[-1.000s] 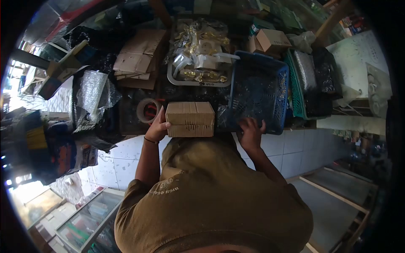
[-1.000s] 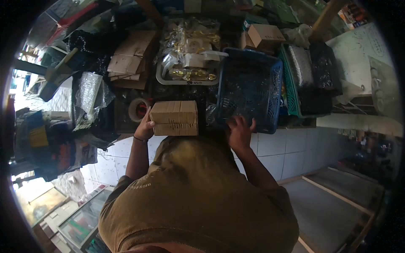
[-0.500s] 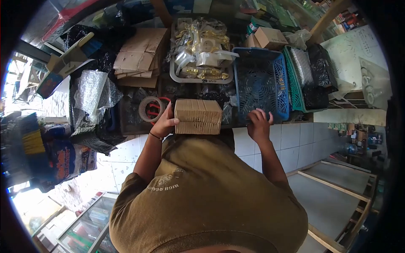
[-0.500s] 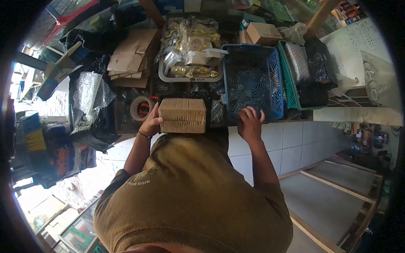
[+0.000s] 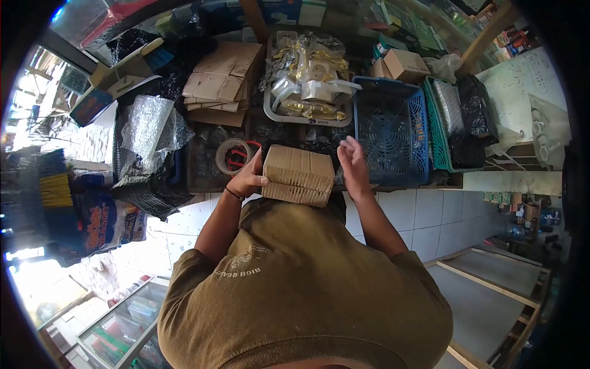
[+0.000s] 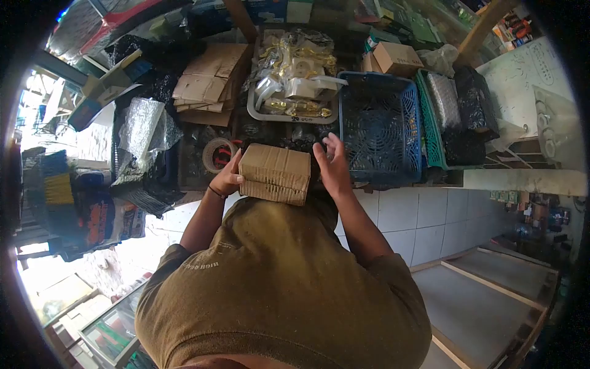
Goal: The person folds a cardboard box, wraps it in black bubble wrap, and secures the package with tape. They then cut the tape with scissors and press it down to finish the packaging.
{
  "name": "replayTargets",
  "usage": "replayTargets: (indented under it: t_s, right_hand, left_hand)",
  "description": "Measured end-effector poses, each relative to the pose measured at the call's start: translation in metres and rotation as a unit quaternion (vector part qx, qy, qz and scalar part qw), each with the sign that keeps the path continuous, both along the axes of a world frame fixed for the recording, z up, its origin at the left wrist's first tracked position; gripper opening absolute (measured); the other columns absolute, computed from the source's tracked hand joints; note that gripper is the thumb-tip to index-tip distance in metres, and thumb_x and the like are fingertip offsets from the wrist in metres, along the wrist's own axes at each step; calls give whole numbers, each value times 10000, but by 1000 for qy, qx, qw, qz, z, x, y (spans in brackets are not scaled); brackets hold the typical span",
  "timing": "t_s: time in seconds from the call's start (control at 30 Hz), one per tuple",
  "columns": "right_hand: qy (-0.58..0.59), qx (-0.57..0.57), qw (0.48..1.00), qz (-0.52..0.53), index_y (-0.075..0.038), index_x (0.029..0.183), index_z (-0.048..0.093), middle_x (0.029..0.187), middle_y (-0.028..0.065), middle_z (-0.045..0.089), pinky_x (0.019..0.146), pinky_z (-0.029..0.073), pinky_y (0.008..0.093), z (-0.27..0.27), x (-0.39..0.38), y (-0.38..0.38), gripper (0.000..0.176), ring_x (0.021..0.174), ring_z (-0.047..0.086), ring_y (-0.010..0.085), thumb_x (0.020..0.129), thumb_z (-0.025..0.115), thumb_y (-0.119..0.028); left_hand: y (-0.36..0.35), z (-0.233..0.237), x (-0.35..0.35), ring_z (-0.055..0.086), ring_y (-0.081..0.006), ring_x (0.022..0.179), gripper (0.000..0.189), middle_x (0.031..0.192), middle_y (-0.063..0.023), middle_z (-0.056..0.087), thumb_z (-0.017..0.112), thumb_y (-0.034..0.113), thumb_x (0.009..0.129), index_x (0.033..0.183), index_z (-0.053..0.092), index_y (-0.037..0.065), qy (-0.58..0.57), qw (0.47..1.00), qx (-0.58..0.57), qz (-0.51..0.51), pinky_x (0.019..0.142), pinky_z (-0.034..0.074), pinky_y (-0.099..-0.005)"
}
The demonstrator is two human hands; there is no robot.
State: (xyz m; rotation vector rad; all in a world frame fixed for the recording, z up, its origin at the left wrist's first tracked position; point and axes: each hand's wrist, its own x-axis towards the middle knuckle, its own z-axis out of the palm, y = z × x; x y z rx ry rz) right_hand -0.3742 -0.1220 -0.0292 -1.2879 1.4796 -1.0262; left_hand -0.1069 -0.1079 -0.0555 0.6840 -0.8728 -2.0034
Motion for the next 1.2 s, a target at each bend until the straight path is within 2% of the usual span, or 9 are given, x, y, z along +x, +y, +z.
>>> replayTargets:
  t_s: [0.1, 0.2, 0.43, 0.53, 0.6, 0.63, 0.7, 0.87, 1.2]
  right_hand:
    - [-81, 143, 986, 7, -51, 1352, 329, 1287, 96, 456, 991, 322, 326, -25, -6, -10, 737, 1208, 409, 202, 869, 408, -603]
    - [-400, 231, 880, 108, -25, 1358, 301, 1317, 65, 430, 1019, 299, 360, -22, -6, -6, 878, 1233, 384, 188, 770, 541, -631]
    - [-280, 154, 935, 155, -8, 1263, 402, 1188, 69, 508, 926, 374, 316, 13, 6, -3, 783, 1064, 498, 179, 670, 776, -355]
    - [-285, 137, 943, 105, -12, 1226, 423, 1140, 66, 531, 900, 398, 311, 3, -8, -8, 675, 1023, 519, 165, 713, 744, -311]
    - [-314, 130, 938, 67, -13, 1206, 432, 1113, 67, 537, 887, 409, 317, -9, -18, -10, 632, 1011, 524, 164, 729, 730, -302]
    - [-340, 117, 933, 28, -13, 1186, 440, 1086, 68, 544, 874, 420, 323, -12, -22, -12, 590, 999, 529, 164, 745, 716, -293]
    - [-346, 101, 932, 38, -16, 1151, 452, 1058, 72, 544, 857, 432, 330, -12, -27, -17, 552, 980, 536, 168, 753, 708, -300]
    - [-373, 128, 917, 57, -30, 1114, 469, 1044, 68, 544, 852, 431, 328, -24, -29, -25, 511, 975, 530, 170, 757, 709, -306]
    - [-353, 135, 924, 52, -14, 1116, 491, 1046, 73, 558, 830, 454, 319, -25, -19, -24, 539, 955, 552, 165, 747, 712, -338]
  left_hand:
    - [1, -2, 0, 385, -233, 1223, 1031, 1320, -110, 391, 780, 275, 556, 1378, 207, 33, 12, 1000, -7, 22, 1024, 298, -372]
    - [0, 0, -4, 353, -228, 1248, 1046, 1340, -117, 368, 780, 284, 567, 1384, 184, 19, 8, 998, 11, 58, 1038, 274, -362]
    - [0, -14, -4, 262, -227, 1307, 1020, 1422, -151, 233, 757, 263, 668, 1403, 101, -3, -43, 991, 41, 117, 1064, 226, -350]
    - [3, 14, -7, 378, -206, 1211, 686, 1306, -117, 412, 719, 257, 740, 1281, 371, 20, -178, 967, 11, 182, 985, 318, -349]
    - [13, 12, -5, 497, -232, 1027, 418, 1045, -45, 567, 716, 288, 724, 1045, 565, 66, -485, 811, -112, 306, 865, 373, -377]
    - [18, 7, -5, 497, -232, 1027, 418, 1045, -45, 567, 716, 288, 724, 1045, 565, 66, -487, 810, -110, 308, 865, 373, -377]
    - [27, -1, -6, 486, -253, 1009, 482, 1026, -53, 537, 733, 303, 664, 1065, 551, 108, -767, 529, -256, 260, 872, 345, -389]
    - [33, -19, -21, 376, -251, 1177, 713, 1130, -50, 468, 718, 276, 634, 1249, 374, 164, -782, 539, -199, 240, 961, 187, -562]
    - [45, -44, 19, 442, -219, 1138, 632, 1152, -34, 523, 646, 163, 698, 1269, 376, 154, -757, 563, -249, 219, 951, 190, -587]
